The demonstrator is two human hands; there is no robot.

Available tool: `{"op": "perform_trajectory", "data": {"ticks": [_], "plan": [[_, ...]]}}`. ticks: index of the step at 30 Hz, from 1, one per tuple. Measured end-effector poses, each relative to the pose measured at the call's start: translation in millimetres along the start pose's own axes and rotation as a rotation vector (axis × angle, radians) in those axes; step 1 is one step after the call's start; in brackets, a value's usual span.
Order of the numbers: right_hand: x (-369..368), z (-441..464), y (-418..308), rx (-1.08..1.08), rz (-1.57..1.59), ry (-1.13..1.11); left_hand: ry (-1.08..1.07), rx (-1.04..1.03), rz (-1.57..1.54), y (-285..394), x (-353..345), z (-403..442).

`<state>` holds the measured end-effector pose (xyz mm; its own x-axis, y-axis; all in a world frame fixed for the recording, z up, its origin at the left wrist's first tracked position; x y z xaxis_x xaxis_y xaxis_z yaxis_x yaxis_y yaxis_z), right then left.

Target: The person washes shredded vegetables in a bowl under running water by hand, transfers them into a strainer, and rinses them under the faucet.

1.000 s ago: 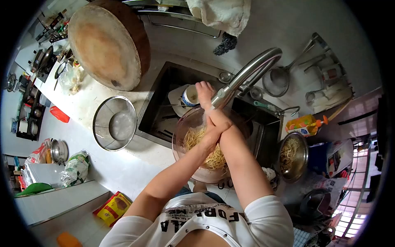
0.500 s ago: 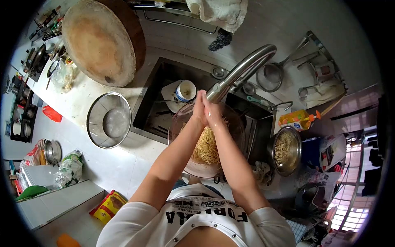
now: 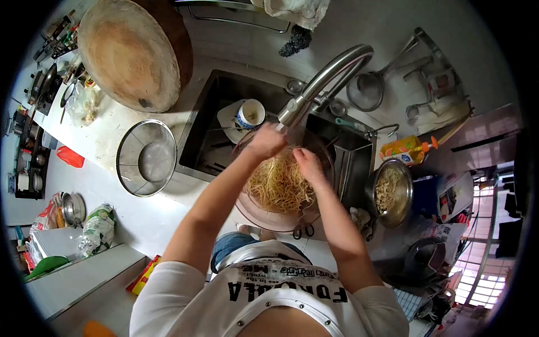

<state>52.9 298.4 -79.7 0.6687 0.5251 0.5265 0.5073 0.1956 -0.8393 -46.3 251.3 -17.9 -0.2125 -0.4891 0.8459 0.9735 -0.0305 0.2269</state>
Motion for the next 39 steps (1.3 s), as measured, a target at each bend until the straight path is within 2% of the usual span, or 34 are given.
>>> {"op": "perform_trajectory", "data": {"ticks": [1, 2, 3, 4, 5, 6, 7, 9, 10, 11, 13, 15, 16, 17, 19, 20, 23, 24, 25, 27, 29, 31, 33, 34, 35, 37, 39], "plan": [[9.6, -2.9, 2.6, -0.032, -0.088, -0.006, 0.026, 0.044, 0.030, -6.1, 19.6, -10.2], [8.1, -7.1, 6.8, -0.038, -0.085, -0.007, -0.035, 0.096, 0.073, -15.4, 30.8, -17.8], [15.5, -9.1, 5.5, 0.050, -0.249, 0.102, -0.095, 0.148, 0.118, -24.5, 40.4, -25.7], [21.9, -12.0, -3.0, 0.141, -0.413, 0.210, -0.024, 0.293, 0.087, -42.5, 48.3, -36.3], [12.2, -14.4, -5.8, 0.141, -0.409, 0.208, 0.049, 0.438, 0.058, -61.0, 54.4, -49.5], [-4.1, -18.3, -6.9, 0.049, -0.520, 0.180, 0.081, 0.591, -0.082, -84.5, 44.1, -65.5], [-17.8, -21.7, -7.6, -0.042, -0.631, 0.151, 0.079, 0.592, -0.078, -88.1, 40.9, -66.7], [-30.5, -8.7, -11.9, -0.092, -0.628, 0.135, 0.074, 0.945, -0.496, -110.9, 16.8, -85.4], [-55.1, 1.2, -16.7, 0.000, -0.358, -0.041, 0.181, 1.024, -0.657, -116.2, 12.9, -87.3], [-77.0, 5.3, -26.4, 0.091, -0.087, -0.213, 0.182, 1.022, -0.657, -123.0, 9.3, -87.1], [-88.2, -2.9, -40.8, 0.096, -0.005, -0.302, 0.155, 1.184, -0.824, -132.8, -7.6, -96.2], [-102.4, -43.1, -64.7, 0.487, -0.463, -0.513, 0.151, 1.215, -0.833, -144.1, -9.9, -105.8], [-98.3, -61.3, -60.0, 0.502, -0.629, -0.659, 0.162, 1.225, -0.853, -147.9, -8.2, -113.1], [-95.7, -60.6, -60.8, 0.501, -0.629, -0.659, 0.174, 1.235, -0.870, -152.0, -6.3, -120.8], [-70.8, -36.7, -38.2, 0.248, -0.859, -0.440, 0.188, 1.271, -0.947, -153.3, -9.4, -140.0], [-67.6, -12.0, -10.4, 0.163, -0.827, -0.254, 0.198, 1.313, -1.021, -154.4, -18.2, -149.0], [-102.3, -26.0, -36.3, 0.201, -0.754, -0.253, 0.249, 1.364, -1.101, -150.2, -22.9, -152.8], [-117.4, -35.8, -28.9, 0.260, -0.868, -0.428, 0.295, 1.369, -1.105, -149.2, -16.7, -150.6], [-111.7, -34.2, -25.5, 0.253, -0.866, -0.428, 0.287, 1.370, -1.105, -146.0, -12.2, -149.4], [-103.2, -43.7, -26.6, 0.486, -0.859, -0.670, 0.310, 1.447, -1.120, -143.4, -5.7, -154.9], [-64.9, -14.1, -26.1, 0.374, -0.948, -0.429, 0.327, 1.448, -1.116, -144.7, -12.4, -163.9], [-70.8, 2.4, -11.4, 0.185, -0.879, -0.202, 0.348, 1.450, -1.112, -139.7, -13.3, -168.4], [-101.2, -4.7, -6.4, 0.022, -0.779, -0.257, 0.418, 1.450, -1.088, -128.4, -9.0, -162.0], [-109.6, -22.7, -26.4, 0.009, -0.504, -0.346, 0.463, 1.477, -1.054, -124.0, -3.4, -162.8], [-122.9, -23.2, -14.7, 0.181, -0.434, -0.320, 0.460, 1.475, -1.052, -121.7, 2.4, -161.5], [-106.5, -33.1, -24.0, 0.184, -0.440, -0.576, 0.457, 1.537, -1.031, -119.5, 6.6, -164.5], [-77.0, -19.4, -12.8, 0.192, -0.807, -0.531, 0.466, 1.523, -1.030, -123.2, -1.0, -172.8]]}}
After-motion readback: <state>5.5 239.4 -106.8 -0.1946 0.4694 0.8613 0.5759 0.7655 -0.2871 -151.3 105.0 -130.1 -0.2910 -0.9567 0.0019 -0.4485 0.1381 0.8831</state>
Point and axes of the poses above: each hand's wrist, its own z-axis towards the middle knuckle, its own x-axis out of the back of the hand, y = z × x, the point moved 10 cm from there along z, towards the middle knuckle, and after that the axes turned 15 degrees about y, right-handed, at the moved point
